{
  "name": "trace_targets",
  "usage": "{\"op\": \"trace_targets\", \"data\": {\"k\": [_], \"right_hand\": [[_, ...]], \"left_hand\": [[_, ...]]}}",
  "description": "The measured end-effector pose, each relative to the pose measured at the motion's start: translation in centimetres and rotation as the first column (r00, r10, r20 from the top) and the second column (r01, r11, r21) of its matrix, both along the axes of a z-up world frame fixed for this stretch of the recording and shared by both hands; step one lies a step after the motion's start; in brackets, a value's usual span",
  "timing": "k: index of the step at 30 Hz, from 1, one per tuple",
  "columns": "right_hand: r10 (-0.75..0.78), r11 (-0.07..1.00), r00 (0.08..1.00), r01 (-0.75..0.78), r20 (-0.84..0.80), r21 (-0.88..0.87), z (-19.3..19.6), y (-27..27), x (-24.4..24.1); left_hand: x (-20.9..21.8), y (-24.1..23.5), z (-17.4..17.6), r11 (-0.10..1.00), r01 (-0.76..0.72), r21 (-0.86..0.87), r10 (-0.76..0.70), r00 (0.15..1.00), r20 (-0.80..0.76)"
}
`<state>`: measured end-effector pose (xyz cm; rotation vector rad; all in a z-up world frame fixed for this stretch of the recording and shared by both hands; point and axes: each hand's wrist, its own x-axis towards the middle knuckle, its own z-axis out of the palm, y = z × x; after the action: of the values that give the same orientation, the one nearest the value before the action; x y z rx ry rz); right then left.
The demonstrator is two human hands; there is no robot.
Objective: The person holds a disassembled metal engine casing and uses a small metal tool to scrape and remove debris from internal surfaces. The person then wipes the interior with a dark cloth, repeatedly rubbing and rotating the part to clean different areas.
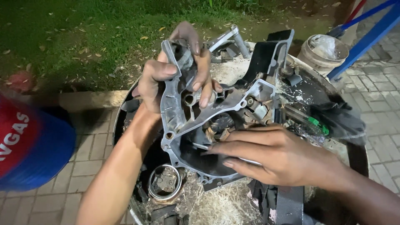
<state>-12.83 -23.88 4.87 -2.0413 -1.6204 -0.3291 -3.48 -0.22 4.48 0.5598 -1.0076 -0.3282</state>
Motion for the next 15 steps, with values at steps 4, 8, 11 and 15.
{"op": "trace_targets", "data": {"k": [4, 8, 11, 15], "right_hand": [[-0.032, 0.998, 0.999, 0.032, -0.004, -0.046, 1.2, -0.1, -0.4], [-0.036, 0.992, 0.994, 0.048, 0.105, -0.113, 1.1, -0.6, -0.4], [-0.028, 0.990, 0.979, 0.056, 0.203, -0.132, 1.0, -0.1, -1.2], [-0.084, 0.982, 0.960, 0.124, 0.268, -0.139, 0.5, 1.3, -2.6]], "left_hand": [[0.1, 0.0, 0.0, 0.998, -0.051, 0.021, 0.050, 0.998, 0.024], [0.4, 0.0, -0.1, 0.992, -0.112, 0.048, 0.111, 0.993, 0.030], [0.6, -0.1, -0.5, 0.986, -0.158, 0.046, 0.157, 0.987, 0.017], [1.7, -0.1, -1.8, 0.980, -0.201, -0.015, 0.200, 0.979, -0.046]]}}
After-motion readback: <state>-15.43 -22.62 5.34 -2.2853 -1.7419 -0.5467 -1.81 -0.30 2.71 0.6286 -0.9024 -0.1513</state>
